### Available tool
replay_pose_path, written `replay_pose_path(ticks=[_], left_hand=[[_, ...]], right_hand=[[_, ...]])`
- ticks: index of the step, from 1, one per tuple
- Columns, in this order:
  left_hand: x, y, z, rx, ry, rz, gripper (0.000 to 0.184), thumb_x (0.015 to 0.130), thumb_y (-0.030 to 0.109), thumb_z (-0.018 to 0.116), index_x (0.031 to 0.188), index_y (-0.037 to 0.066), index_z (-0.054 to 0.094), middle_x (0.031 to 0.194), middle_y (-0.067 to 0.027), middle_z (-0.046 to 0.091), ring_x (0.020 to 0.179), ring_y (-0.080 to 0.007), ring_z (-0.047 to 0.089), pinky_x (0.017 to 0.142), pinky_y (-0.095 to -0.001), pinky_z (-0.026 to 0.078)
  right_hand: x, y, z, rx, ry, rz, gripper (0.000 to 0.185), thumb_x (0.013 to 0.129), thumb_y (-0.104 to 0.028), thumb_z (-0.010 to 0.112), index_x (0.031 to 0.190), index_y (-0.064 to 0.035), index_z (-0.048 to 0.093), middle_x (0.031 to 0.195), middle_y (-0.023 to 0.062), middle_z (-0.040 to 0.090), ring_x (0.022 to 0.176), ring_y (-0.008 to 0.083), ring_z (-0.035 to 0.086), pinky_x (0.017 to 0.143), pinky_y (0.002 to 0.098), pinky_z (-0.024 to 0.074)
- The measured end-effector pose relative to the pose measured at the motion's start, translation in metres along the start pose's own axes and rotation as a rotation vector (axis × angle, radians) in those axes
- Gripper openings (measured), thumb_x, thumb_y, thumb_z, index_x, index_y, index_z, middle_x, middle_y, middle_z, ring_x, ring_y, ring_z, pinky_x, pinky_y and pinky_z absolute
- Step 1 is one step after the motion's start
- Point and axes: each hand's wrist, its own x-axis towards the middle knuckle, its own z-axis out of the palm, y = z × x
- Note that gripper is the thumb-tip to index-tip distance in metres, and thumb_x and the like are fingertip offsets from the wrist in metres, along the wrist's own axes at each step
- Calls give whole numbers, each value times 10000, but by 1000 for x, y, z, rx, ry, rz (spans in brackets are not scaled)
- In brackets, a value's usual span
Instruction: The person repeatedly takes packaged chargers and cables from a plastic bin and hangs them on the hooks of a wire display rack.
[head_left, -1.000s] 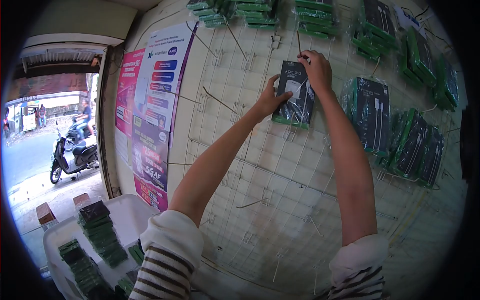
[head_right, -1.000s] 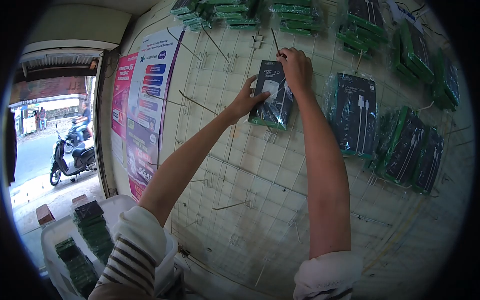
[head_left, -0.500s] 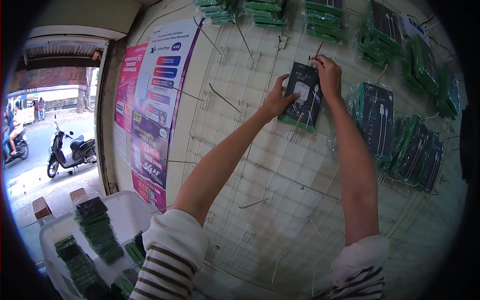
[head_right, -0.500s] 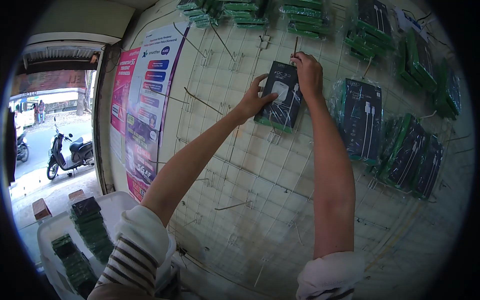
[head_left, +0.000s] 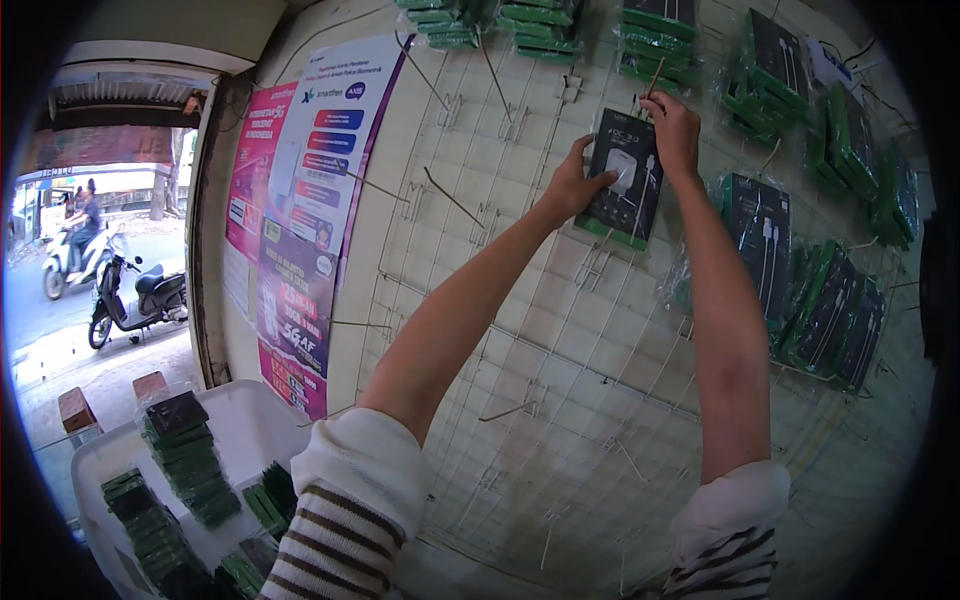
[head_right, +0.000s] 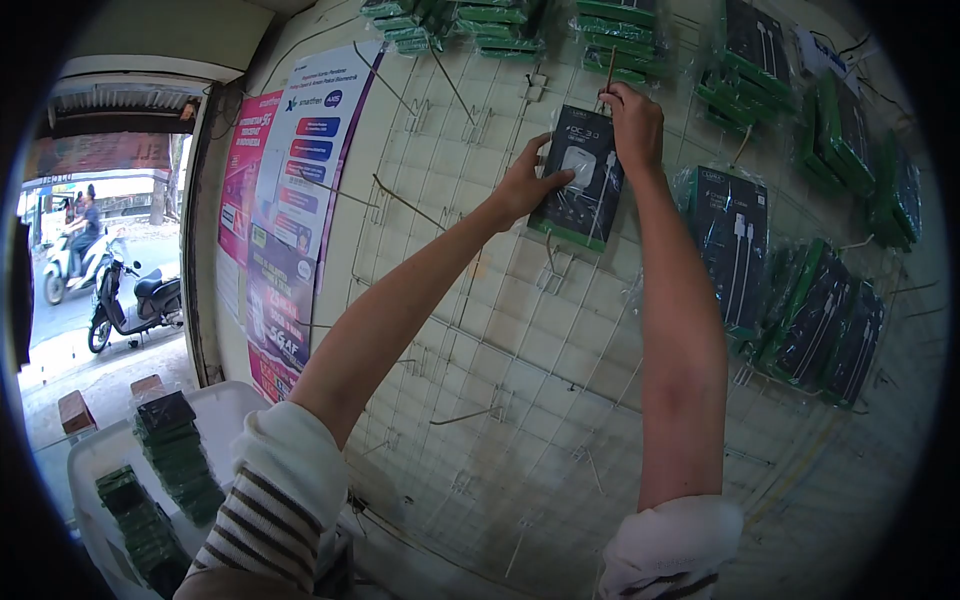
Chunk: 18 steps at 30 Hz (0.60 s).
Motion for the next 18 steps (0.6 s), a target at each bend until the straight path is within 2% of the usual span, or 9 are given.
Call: replay_pose_path(ticks=[3, 5, 13, 16, 18], left_hand=[[9, -3, 0, -14, 13, -3, 704, 716, 220, 681, 1269, 71, 271, 1081, -229, 517, 983, -305, 529, 835, -346, 413], [11, -3, 2, 93, -6, -16, 691, 761, 219, 650, 1306, 99, 244, 1101, -175, 484, 928, -213, 535, 759, -299, 460], [16, -7, -4, 113, -15, -12, 715, 756, 241, 656, 1320, 104, 238, 1088, -171, 491, 938, -214, 533, 771, -303, 456], [11, -8, -4, 71, -33, -60, 705, 763, 241, 650, 1321, 103, 241, 1089, -170, 483, 953, -215, 527, 777, -309, 455], [8, -12, -7, -77, -79, -100, 700, 768, 251, 643, 1323, 108, 241, 1095, -174, 469, 960, -218, 524, 784, -314, 453]], right_hand=[[3, 2, 5, -16, -12, 7, 103, 757, -104, 590, 819, -26, 616, 740, 150, 609, 681, 272, 606, 596, 327, 454], [5, 2, 7, -20, -7, 11, 97, 752, -107, 590, 799, -27, 614, 744, 152, 607, 700, 286, 606, 606, 338, 459], [6, 2, 10, -40, -37, -32, 84, 745, -89, 586, 794, -24, 606, 763, 142, 612, 723, 281, 603, 634, 346, 463], [2, 3, 9, -79, -71, -69, 81, 748, -73, 577, 806, -21, 600, 761, 142, 606, 732, 284, 595, 643, 348, 459], [-1, 5, 8, -107, -82, -89, 82, 750, -65, 572, 813, -18, 596, 758, 142, 603, 736, 286, 590, 647, 350, 456]])
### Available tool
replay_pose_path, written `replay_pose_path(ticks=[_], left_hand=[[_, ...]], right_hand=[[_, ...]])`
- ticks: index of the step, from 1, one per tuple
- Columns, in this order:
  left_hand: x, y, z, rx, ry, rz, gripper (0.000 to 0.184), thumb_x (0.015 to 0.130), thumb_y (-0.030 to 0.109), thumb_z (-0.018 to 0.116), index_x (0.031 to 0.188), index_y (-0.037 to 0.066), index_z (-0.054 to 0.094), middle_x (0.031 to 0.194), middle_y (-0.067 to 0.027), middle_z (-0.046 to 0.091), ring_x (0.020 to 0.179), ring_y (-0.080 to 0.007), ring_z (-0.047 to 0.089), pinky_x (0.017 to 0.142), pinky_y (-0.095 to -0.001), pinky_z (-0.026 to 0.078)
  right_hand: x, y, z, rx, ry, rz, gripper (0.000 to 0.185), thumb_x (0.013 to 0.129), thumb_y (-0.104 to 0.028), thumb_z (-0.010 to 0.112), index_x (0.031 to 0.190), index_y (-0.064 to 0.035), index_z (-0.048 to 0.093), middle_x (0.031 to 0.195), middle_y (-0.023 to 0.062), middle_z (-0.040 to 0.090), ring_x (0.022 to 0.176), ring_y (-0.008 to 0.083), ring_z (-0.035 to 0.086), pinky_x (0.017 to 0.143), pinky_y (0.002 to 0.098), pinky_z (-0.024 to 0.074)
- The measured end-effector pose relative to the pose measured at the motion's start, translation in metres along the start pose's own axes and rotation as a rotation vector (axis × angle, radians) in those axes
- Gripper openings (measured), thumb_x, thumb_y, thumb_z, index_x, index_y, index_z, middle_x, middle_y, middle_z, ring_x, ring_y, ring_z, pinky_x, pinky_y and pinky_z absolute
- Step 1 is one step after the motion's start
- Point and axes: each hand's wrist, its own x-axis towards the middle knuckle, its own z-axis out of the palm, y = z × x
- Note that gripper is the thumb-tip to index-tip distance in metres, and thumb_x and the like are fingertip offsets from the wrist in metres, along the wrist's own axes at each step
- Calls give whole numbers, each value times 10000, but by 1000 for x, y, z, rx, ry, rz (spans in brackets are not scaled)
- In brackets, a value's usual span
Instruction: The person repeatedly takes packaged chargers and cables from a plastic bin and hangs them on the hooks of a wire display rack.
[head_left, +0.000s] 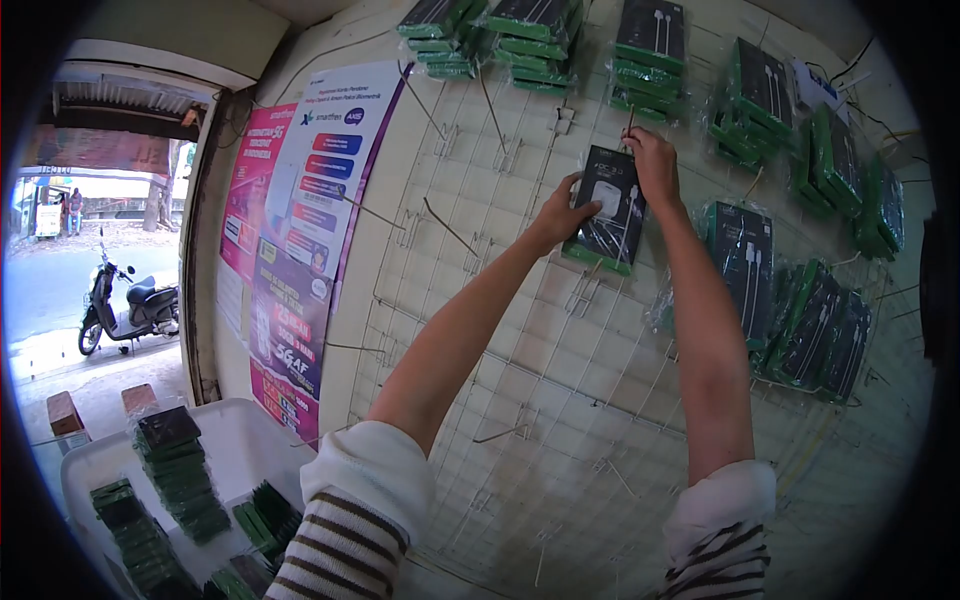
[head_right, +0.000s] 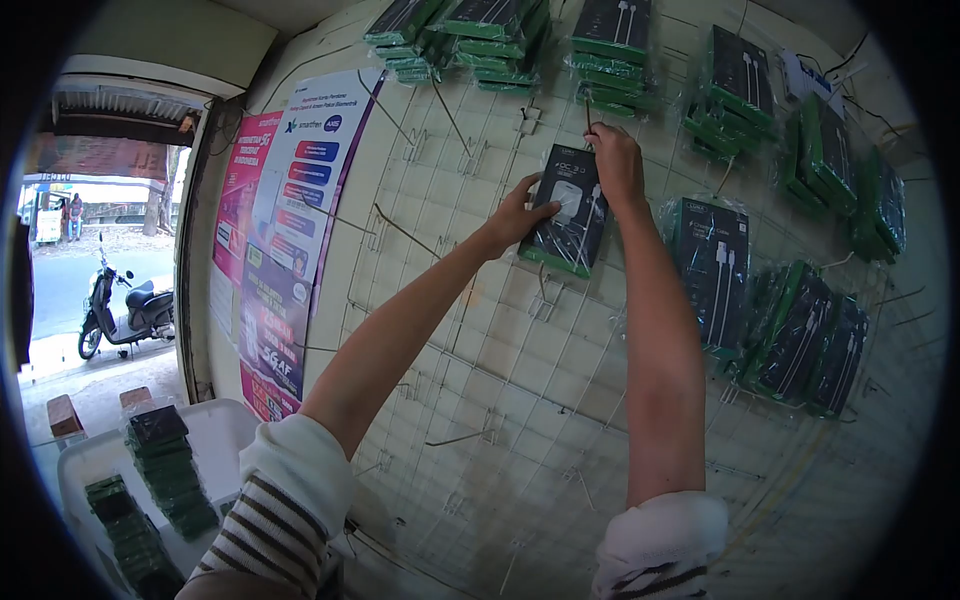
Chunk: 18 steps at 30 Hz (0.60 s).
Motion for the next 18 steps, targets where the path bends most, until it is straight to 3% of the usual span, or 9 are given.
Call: replay_pose_path(ticks=[13, 15, 18], left_hand=[[6, 5, -2, 139, 36, 35, 708, 765, 282, 640, 1330, 116, 247, 1147, -210, 446, 983, -240, 518, 806, -316, 436], [6, 4, -3, 142, 10, 32, 701, 763, 286, 642, 1327, 117, 261, 1144, -208, 449, 983, -234, 517, 811, -315, 433], [-4, -2, -5, 103, 15, 16, 687, 766, 283, 640, 1321, 108, 274, 1150, -200, 449, 979, -229, 518, 816, -314, 430]], right_hand=[[12, 5, -3, 108, -34, -77, 83, 760, -74, 565, 813, -16, 592, 753, 154, 606, 700, 293, 600, 603, 350, 457], [8, 7, -3, 112, -84, 75, 85, 765, -78, 568, 816, -14, 593, 752, 160, 605, 699, 295, 599, 598, 349, 456], [-4, 2, 0, 90, -27, 95, 88, 769, -81, 571, 819, -12, 595, 744, 163, 602, 693, 298, 597, 601, 357, 455]])
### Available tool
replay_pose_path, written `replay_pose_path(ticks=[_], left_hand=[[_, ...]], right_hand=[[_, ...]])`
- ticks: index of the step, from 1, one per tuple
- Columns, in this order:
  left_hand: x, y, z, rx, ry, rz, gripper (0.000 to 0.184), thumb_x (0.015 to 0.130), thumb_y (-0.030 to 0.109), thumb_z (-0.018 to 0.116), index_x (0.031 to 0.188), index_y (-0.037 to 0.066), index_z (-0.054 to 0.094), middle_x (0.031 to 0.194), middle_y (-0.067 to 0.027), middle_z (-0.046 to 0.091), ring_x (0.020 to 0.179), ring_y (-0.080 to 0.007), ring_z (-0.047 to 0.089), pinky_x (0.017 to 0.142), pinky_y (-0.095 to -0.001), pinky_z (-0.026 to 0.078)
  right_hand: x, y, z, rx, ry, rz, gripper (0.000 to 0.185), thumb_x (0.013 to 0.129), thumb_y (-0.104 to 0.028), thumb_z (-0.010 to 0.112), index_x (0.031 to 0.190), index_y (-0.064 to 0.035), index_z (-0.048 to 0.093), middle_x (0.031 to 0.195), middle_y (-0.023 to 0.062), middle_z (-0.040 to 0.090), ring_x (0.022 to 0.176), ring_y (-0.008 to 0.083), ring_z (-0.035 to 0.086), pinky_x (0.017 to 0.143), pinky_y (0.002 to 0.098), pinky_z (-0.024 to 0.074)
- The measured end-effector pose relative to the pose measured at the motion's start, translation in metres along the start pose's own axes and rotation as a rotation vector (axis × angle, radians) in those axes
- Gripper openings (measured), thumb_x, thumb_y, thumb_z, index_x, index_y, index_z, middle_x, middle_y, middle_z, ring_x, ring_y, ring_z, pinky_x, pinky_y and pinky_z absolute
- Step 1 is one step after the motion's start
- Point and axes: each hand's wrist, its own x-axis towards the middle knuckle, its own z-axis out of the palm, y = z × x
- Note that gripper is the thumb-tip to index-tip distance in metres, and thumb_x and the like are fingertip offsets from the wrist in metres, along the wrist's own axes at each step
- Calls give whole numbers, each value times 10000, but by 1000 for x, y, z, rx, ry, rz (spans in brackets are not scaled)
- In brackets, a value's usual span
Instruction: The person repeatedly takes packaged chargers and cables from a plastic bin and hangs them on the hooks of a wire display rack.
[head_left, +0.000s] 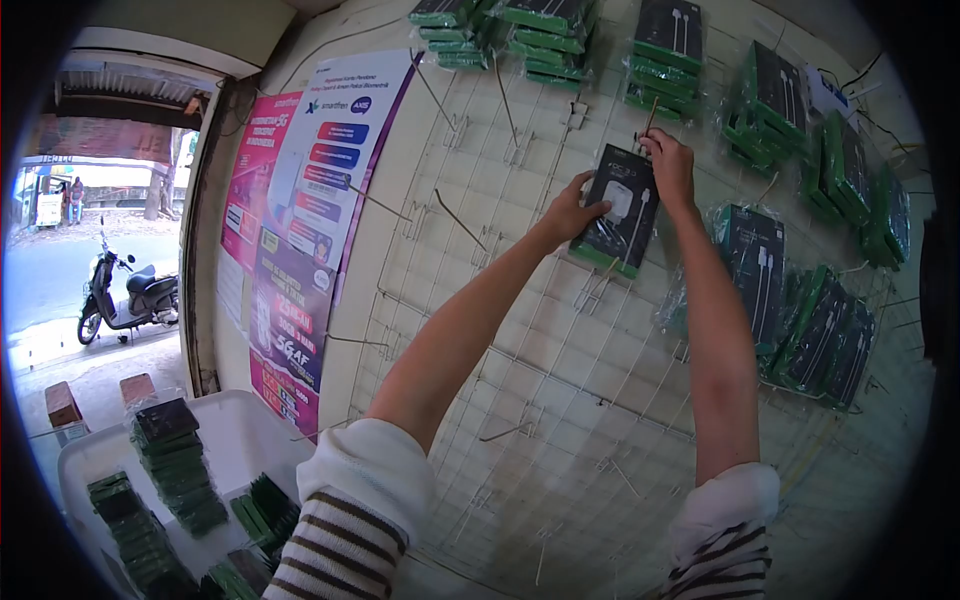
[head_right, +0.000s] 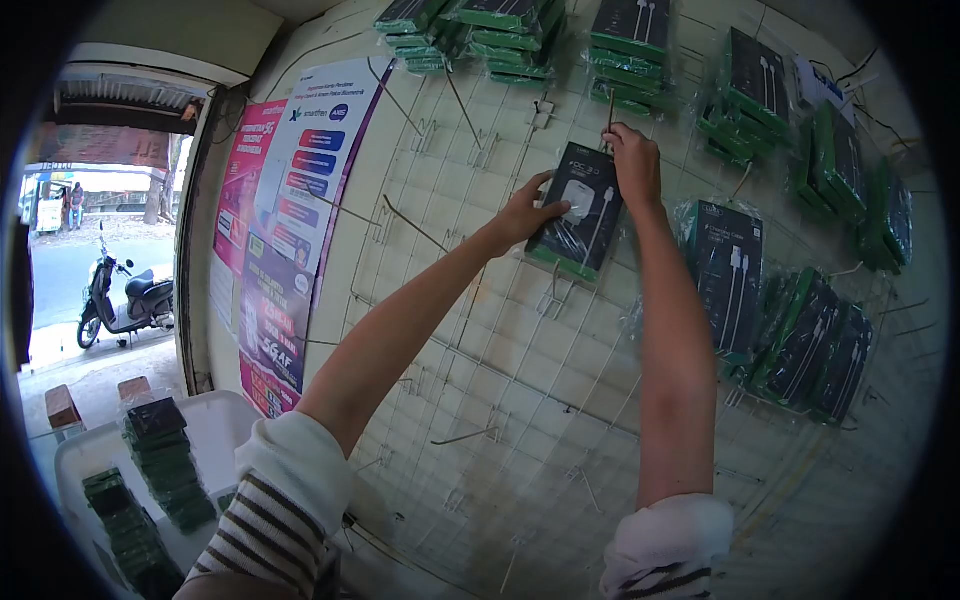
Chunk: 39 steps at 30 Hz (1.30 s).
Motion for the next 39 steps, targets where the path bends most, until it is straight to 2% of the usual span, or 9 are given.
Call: replay_pose_path(ticks=[5, 10, 15, 19, 23, 27, 30, 35, 39], left_hand=[[-9, -1, 0, 20, -14, 5, 666, 778, 265, 628, 1319, 99, 277, 1165, -187, 445, 1002, -230, 507, 844, -318, 413], [-24, 5, -1, 56, -9, -14, 639, 788, 251, 614, 1313, 92, 285, 1217, -193, 418, 1097, -255, 457, 894, -339, 385], [-46, 36, -11, 201, 145, 268, 596, 792, 246, 606, 1279, 62, 318, 1260, -139, 407, 1183, -250, 378, 958, -381, 333], [-91, 107, -32, 162, 143, 482, 461, 828, 153, 553, 1237, 53, 367, 1244, -98, 426, 1178, -220, 388, 968, -363, 331], [-185, 166, -60, 178, 146, 521, 345, 844, 88, 502, 1167, 1, 417, 1142, -115, 480, 1069, -198, 481, 894, -319, 383], [-318, 181, -86, 610, 205, 418, 203, 821, 36, 481, 1014, -24, 499, 963, -129, 545, 854, -194, 541, 744, -311, 433], [-431, 176, -85, 719, 428, -81, 139, 803, 31, 504, 931, -6, 542, 850, -113, 577, 781, -184, 551, 708, -295, 433], [-631, 156, -36, 854, 856, -787, 157, 791, 19, 537, 940, 27, 584, 859, -111, 595, 759, -198, 585, 679, -296, 453], [-767, 135, 41, 850, 1219, -1218, 157, 803, 41, 539, 953, 24, 581, 865, -114, 603, 761, -201, 593, 679, -301, 458]], right_hand=[[-7, -5, 5, -29, 58, 25, 107, 766, -80, 579, 851, -19, 599, 763, 163, 589, 721, 311, 578, 641, 373, 449], [-27, -17, 12, -121, 182, 35, 286, 758, -78, 601, 1033, -17, 553, 934, 145, 573, 899, 293, 530, 760, 369, 426], [-44, -56, -1, -92, 358, 18, 343, 763, -82, 606, 1093, -27, 530, 1018, 129, 556, 967, 279, 501, 815, 355, 411], [-52, -133, -34, 192, 421, -19, 244, 785, -57, 574, 1025, -21, 555, 992, 112, 561, 938, 255, 511, 797, 349, 414], [-98, -237, -68, 601, 251, 25, 199, 754, 20, 572, 944, -37, 584, 915, 100, 576, 820, 242, 567, 704, 300, 445], [-196, -323, -87, 934, -114, -28, 221, 675, 6, 624, 892, -23, 597, 842, 100, 577, 693, 240, 568, 585, 330, 446], [-284, -393, -87, 1222, -341, -51, 172, 696, -40, 631, 864, -55, 597, 777, 53, 563, 677, 194, 559, 569, 313, 442], [-473, -488, -107, 1643, -964, 148, 142, 747, -110, 604, 884, -75, 605, 816, 91, 589, 737, 256, 573, 625, 353, 457], [-591, -501, -120, 1583, -1564, 149, 154, 786, -138, 559, 904, -44, 594, 860, 131, 600, 789, 306, 576, 663, 368, 463]])
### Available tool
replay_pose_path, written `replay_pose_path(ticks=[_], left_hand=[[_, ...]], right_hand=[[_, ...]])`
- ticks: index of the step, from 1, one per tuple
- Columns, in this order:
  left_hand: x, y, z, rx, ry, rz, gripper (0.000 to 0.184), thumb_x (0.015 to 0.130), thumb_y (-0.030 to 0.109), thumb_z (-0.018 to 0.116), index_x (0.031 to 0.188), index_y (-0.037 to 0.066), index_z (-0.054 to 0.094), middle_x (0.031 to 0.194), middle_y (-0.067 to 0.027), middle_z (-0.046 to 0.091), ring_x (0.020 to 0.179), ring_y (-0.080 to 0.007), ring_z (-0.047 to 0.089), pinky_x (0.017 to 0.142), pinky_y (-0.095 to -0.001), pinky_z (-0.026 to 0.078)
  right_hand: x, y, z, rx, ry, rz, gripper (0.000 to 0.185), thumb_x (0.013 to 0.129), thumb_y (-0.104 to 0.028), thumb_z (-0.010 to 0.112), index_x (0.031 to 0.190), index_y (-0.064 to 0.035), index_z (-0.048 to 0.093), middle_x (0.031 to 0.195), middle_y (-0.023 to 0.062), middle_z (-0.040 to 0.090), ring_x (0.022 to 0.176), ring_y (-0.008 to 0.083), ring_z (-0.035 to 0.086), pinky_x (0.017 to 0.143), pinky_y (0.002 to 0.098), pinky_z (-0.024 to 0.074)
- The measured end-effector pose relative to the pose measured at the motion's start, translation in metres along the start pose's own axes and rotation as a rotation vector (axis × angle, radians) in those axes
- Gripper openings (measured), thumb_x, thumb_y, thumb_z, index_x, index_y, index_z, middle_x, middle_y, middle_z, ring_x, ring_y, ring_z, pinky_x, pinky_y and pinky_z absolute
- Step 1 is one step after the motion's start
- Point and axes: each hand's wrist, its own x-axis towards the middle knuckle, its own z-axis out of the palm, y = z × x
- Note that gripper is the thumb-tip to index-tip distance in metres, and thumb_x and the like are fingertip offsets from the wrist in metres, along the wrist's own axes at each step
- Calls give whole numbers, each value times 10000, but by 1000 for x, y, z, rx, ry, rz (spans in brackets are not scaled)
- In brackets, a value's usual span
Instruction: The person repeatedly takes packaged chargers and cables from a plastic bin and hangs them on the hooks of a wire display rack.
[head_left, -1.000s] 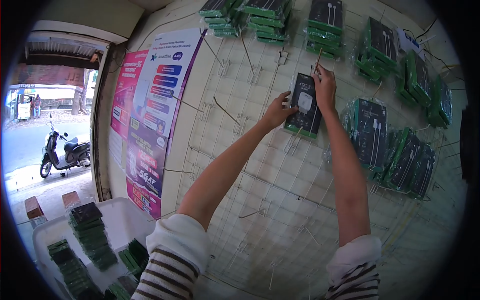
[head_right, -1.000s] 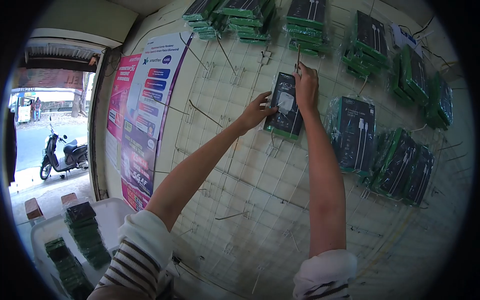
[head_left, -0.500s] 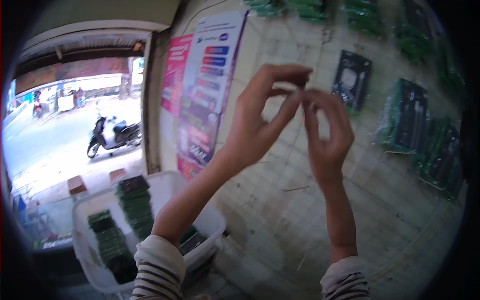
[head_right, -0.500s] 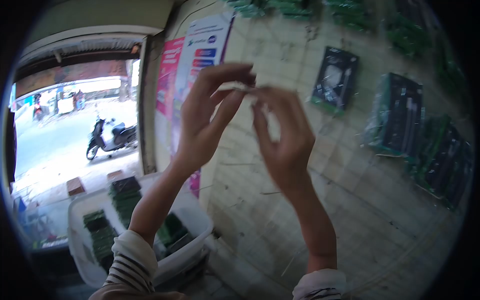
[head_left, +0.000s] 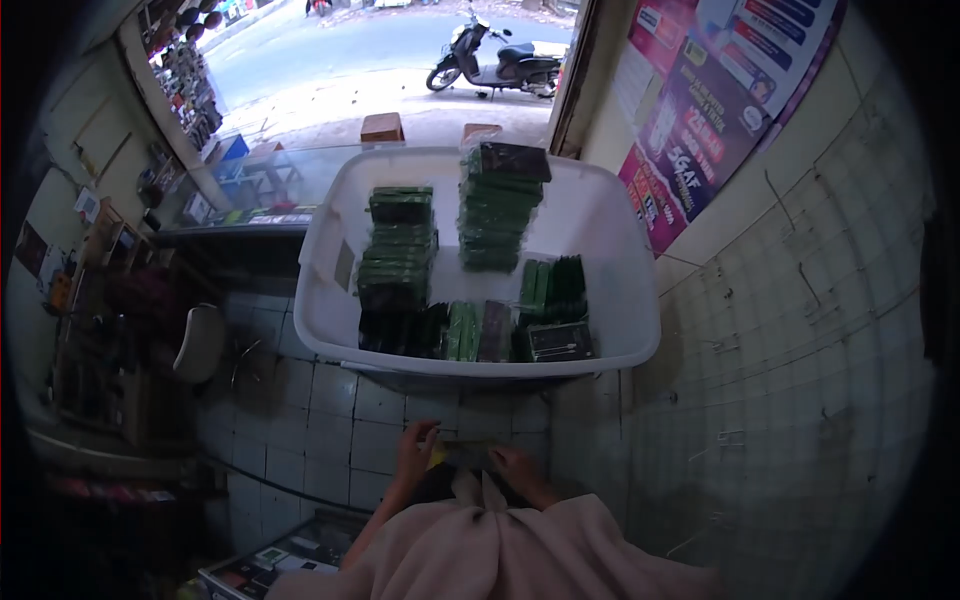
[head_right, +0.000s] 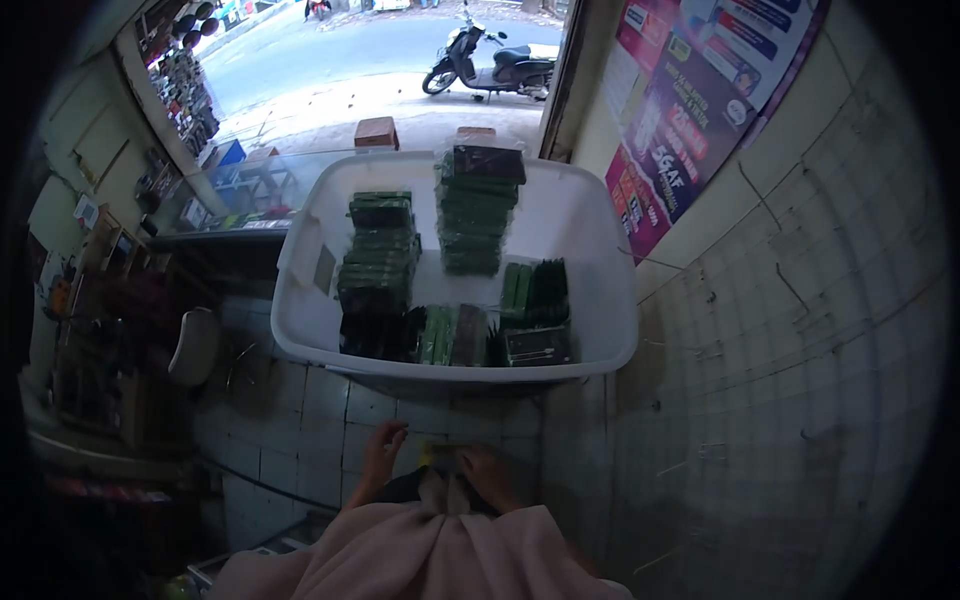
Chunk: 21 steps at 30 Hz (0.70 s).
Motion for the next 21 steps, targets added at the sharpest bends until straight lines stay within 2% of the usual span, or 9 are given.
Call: replay_pose_path(ticks=[2, 4, 9, 11, 12, 14, 17, 20, 21], left_hand=[[-26, -40, 3, 41, 37, -165, 162, 807, 60, 548, 959, 19, 580, 877, -116, 608, 766, -206, 598, 679, -296, 462], [-33, -33, 9, 77, 36, -175, 153, 807, 57, 547, 951, 19, 585, 873, -113, 608, 766, -212, 600, 676, -295, 460], [26, 90, 20, 26, -97, 205, 150, 780, 2, 547, 921, 24, 592, 823, -119, 595, 725, -218, 588, 654, -295, 451], [71, 132, 22, -5, -101, 450, 118, 782, -4, 536, 892, 8, 577, 772, -101, 578, 704, -197, 571, 655, -284, 441], [93, 146, 25, 2, -82, 600, 91, 790, 0, 526, 873, -5, 564, 738, -84, 565, 698, -178, 559, 662, -275, 433], [139, 182, 34, -106, -123, 591, 78, 816, 16, 507, 874, -16, 549, 774, -72, 556, 715, -158, 548, 690, -275, 430], [217, 196, 63, -332, -139, 530, 138, 860, 72, 471, 953, -10, 532, 867, -51, 552, 778, -119, 523, 719, -259, 421], [288, 172, 101, -418, -172, 369, 193, 867, 106, 470, 1016, -9, 514, 887, -49, 551, 815, -105, 512, 740, -249, 417], [309, 149, 116, -423, -173, 278, 225, 864, 122, 477, 1045, -8, 504, 885, -51, 553, 833, -101, 508, 748, -243, 416]], right_hand=[[0, 32, 7, 15, -130, 107, 168, 802, -159, 545, 910, -38, 589, 878, 134, 601, 802, 317, 574, 673, 371, 463], [-1, 46, 11, 53, -96, -89, 165, 813, -166, 536, 910, -44, 592, 880, 122, 602, 786, 318, 576, 676, 374, 462], [56, -29, -62, 266, -66, -340, 126, 775, -80, 582, 886, -21, 597, 831, 147, 592, 751, 306, 577, 643, 357, 468], [97, -54, -99, 290, 110, -520, 123, 738, -18, 600, 861, -13, 590, 784, 150, 580, 720, 305, 571, 632, 353, 466], [119, -67, -123, 156, 214, -563, 124, 720, 10, 596, 841, -7, 581, 771, 135, 580, 709, 285, 574, 622, 342, 463], [170, -72, -158, 275, 318, -600, 97, 763, -21, 565, 856, -35, 588, 771, 97, 597, 657, 224, 578, 588, 305, 457], [242, -63, -187, 309, 485, -381, 134, 829, -100, 508, 889, -20, 596, 759, 105, 603, 595, 173, 567, 549, 282, 440], [303, -18, -183, 386, 500, -232, 137, 825, -97, 506, 885, -7, 590, 767, 136, 599, 598, 215, 575, 552, 304, 439], [319, 5, -175, 266, 480, -202, 138, 822, -104, 506, 871, -3, 587, 768, 149, 592, 633, 245, 582, 573, 326, 444]])
